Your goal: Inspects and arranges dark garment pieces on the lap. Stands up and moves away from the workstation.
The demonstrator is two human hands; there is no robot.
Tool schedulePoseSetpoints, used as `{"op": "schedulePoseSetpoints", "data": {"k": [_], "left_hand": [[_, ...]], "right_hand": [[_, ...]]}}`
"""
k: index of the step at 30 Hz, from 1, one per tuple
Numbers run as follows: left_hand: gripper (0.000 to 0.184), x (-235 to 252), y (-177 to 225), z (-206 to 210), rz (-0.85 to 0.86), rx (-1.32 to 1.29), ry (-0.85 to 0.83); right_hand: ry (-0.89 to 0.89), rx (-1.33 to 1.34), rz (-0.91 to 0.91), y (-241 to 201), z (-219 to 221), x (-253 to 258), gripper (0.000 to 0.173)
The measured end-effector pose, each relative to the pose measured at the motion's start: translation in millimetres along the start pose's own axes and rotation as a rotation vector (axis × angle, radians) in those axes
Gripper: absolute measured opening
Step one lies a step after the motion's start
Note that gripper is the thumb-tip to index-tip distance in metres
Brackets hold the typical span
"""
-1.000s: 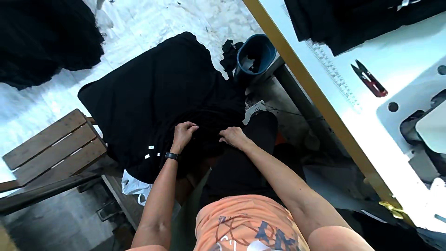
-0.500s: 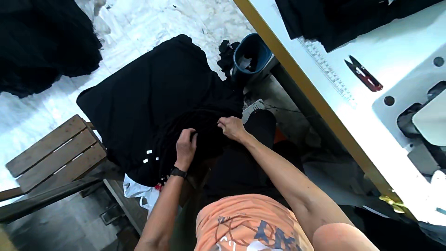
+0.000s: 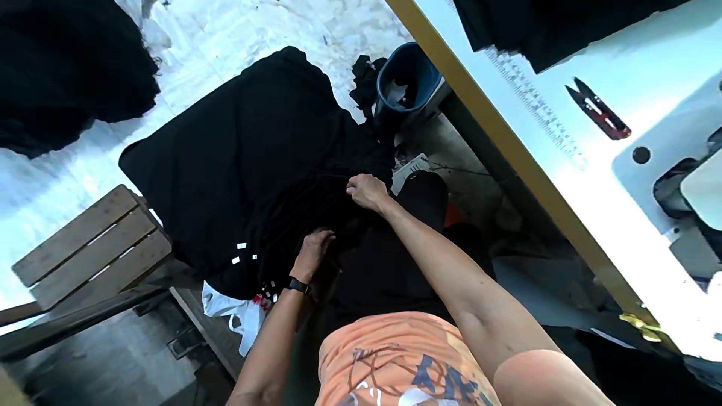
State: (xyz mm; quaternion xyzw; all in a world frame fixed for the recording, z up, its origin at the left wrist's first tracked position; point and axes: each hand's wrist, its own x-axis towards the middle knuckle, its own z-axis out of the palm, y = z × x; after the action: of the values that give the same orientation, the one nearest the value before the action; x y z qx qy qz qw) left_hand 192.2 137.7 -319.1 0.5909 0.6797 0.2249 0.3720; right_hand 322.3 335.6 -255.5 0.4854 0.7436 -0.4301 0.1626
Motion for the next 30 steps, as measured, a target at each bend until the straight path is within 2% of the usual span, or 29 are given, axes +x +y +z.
{"op": "schedulePoseSetpoints", "data": {"k": [3, 6, 9, 12, 14, 16, 19, 21, 23, 27, 30], "left_hand": [[0.027, -0.3, -4.3, 8.2, 0.022, 0.021, 0.001], [0.024, -1.9, -2.5, 10.5, 0.026, -0.012, 0.115], [0.023, 3.4, 5.7, -9.4, -0.005, -0.053, 0.236], [0.021, 16.1, 4.9, -35.4, 0.013, -0.03, 0.272], [0.021, 24.4, 2.6, -43.1, -0.014, -0.047, 0.251], [0.022, 29.4, 4.4, -49.7, -0.078, -0.089, 0.207], [0.024, 28.5, 9.0, -59.0, -0.169, -0.148, 0.141], [0.024, 25.8, 9.4, -62.4, -0.202, -0.182, 0.126], [0.024, 27.2, 7.6, -62.7, -0.218, -0.213, 0.129], [0.025, 28.0, 7.5, -62.4, -0.239, -0.227, 0.114], [0.025, 27.7, 7.7, -61.8, -0.218, -0.207, 0.102]], "right_hand": [[0.004, 0.017, 0.01, 2.6, 0.7, -1.1, 0.026], [0.003, 0.034, 0.009, 4.0, 3.0, -0.9, 0.027], [0.003, 0.106, -0.017, 11.4, 6.4, -2.2, 0.027], [0.172, 0.217, -0.112, 26.2, 22.3, -20.2, 0.026], [0.32, 0.171, -0.228, 34.7, 39.0, -38.7, 0.03], [0.227, 0.023, -0.301, 40.3, 52.8, -42.9, 0.036], [0.004, -0.332, -0.39, 34.6, 63.5, -39.0, 0.033], [-0.068, -0.455, -0.393, 29.5, 66.0, -33.1, 0.031], [-0.078, -0.465, -0.41, 28.8, 67.1, -30.7, 0.025], [-0.101, -0.34, -0.399, 31.2, 62.6, -33.1, 0.027], [0.064, -0.162, -0.488, 32.6, 58.2, -34.0, 0.022]]}}
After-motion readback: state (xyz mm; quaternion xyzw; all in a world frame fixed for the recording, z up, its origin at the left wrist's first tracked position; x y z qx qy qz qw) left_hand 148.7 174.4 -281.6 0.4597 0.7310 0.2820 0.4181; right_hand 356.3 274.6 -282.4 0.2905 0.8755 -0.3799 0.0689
